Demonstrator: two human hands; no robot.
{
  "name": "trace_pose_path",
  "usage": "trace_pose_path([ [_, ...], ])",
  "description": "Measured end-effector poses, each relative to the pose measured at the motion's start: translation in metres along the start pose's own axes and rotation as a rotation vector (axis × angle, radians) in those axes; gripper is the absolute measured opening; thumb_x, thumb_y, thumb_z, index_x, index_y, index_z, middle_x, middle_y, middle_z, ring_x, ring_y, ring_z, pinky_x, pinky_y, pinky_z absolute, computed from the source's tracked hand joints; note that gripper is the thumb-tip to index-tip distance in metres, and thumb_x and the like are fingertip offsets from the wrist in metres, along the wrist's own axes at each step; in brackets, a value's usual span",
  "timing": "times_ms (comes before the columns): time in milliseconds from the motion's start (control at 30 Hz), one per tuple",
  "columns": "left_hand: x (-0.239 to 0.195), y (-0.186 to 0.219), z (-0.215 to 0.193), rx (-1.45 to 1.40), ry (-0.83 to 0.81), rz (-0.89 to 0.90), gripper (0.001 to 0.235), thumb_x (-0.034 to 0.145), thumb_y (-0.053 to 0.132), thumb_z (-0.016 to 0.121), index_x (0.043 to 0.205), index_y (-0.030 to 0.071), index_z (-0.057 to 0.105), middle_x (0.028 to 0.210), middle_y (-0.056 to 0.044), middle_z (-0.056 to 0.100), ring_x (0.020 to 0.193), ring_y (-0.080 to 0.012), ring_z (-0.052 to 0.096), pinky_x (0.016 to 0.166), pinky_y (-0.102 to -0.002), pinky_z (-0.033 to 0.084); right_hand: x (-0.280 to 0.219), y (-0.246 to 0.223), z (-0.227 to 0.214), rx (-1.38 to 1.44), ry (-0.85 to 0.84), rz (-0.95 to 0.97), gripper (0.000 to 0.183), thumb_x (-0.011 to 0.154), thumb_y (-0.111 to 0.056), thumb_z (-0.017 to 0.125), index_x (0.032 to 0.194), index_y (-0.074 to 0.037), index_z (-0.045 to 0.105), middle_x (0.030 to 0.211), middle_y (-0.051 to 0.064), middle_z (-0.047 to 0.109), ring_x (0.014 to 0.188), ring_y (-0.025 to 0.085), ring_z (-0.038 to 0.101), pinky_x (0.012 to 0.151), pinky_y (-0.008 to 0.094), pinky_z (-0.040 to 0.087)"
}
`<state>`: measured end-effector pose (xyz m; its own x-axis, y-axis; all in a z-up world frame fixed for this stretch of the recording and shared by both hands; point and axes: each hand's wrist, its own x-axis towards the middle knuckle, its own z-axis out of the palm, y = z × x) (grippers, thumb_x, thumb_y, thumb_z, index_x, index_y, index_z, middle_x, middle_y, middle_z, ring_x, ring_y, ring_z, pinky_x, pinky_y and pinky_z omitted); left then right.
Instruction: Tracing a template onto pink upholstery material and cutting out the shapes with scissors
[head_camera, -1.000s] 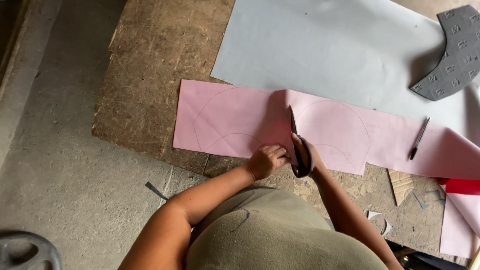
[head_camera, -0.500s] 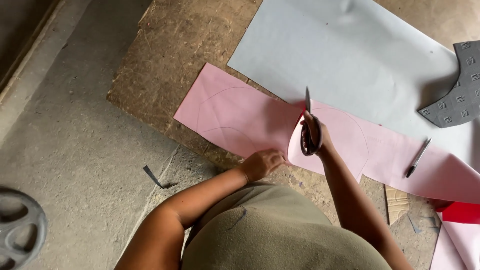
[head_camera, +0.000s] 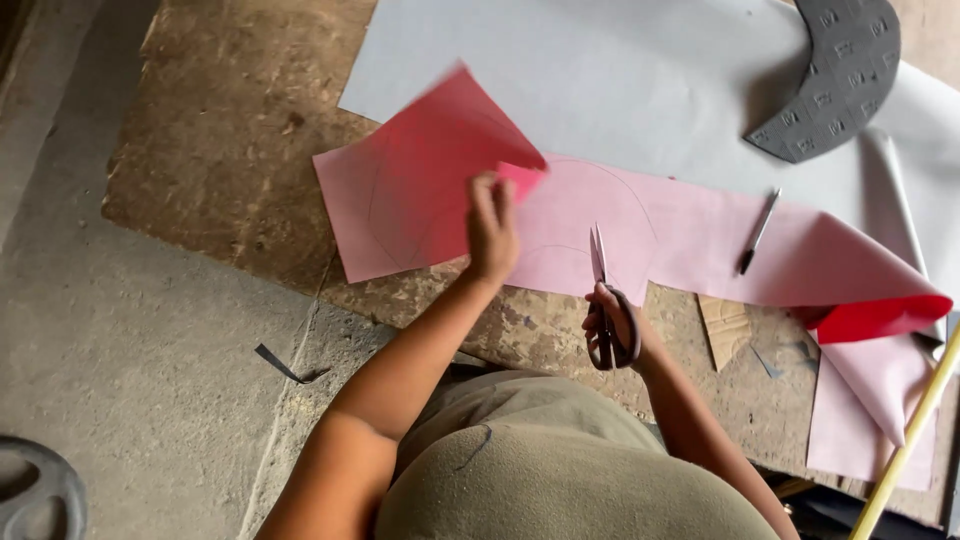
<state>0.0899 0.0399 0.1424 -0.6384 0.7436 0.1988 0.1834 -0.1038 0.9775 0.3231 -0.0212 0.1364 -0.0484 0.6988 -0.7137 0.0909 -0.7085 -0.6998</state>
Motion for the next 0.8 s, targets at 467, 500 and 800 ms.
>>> trace_pose_path([
  [467, -0.152, -0.077, 0.014, 0.731, -1.058, 0.567, 0.067, 0.085, 0.044, 0.067, 0.141, 0.014, 0.045, 0.162, -0.017, 0.036, 0.156, -0.0367, 0.021, 0.122, -0.056, 0.026, -0.034, 0.063, -0.047, 0.055, -0.013, 0.178, 0.065, 0.096, -0.048, 0.07, 0.13, 0.006, 0.054, 0.081, 0.03, 0.064, 0.067, 0.038, 0.066, 0.05, 0.046, 0.059],
  [500, -0.155, -0.081, 0.014, 0.823, -1.082, 0.632, 0.071, 0.087, 0.049, 0.06, 0.149, 0.019, 0.042, 0.165, -0.016, 0.032, 0.157, -0.038, 0.015, 0.123, -0.058, 0.016, -0.042, 0.052, -0.042, 0.011, 0.016, 0.163, 0.065, 0.096, -0.05, 0.069, 0.127, 0.005, 0.055, 0.081, 0.03, 0.065, 0.065, 0.037, 0.067, 0.05, 0.045, 0.059],
  [800, -0.171, -0.119, 0.008, 0.344, -0.921, 0.697, 0.046, 0.093, 0.036, 0.049, 0.135, 0.037, 0.064, 0.158, 0.001, 0.049, 0.153, -0.031, 0.034, 0.122, -0.056, 0.017, -0.042, 0.06, -0.051, -0.126, 0.056, 0.095, 0.062, 0.095, -0.056, 0.07, 0.115, 0.002, 0.058, 0.075, 0.029, 0.064, 0.051, 0.036, 0.065, 0.041, 0.043, 0.055],
])
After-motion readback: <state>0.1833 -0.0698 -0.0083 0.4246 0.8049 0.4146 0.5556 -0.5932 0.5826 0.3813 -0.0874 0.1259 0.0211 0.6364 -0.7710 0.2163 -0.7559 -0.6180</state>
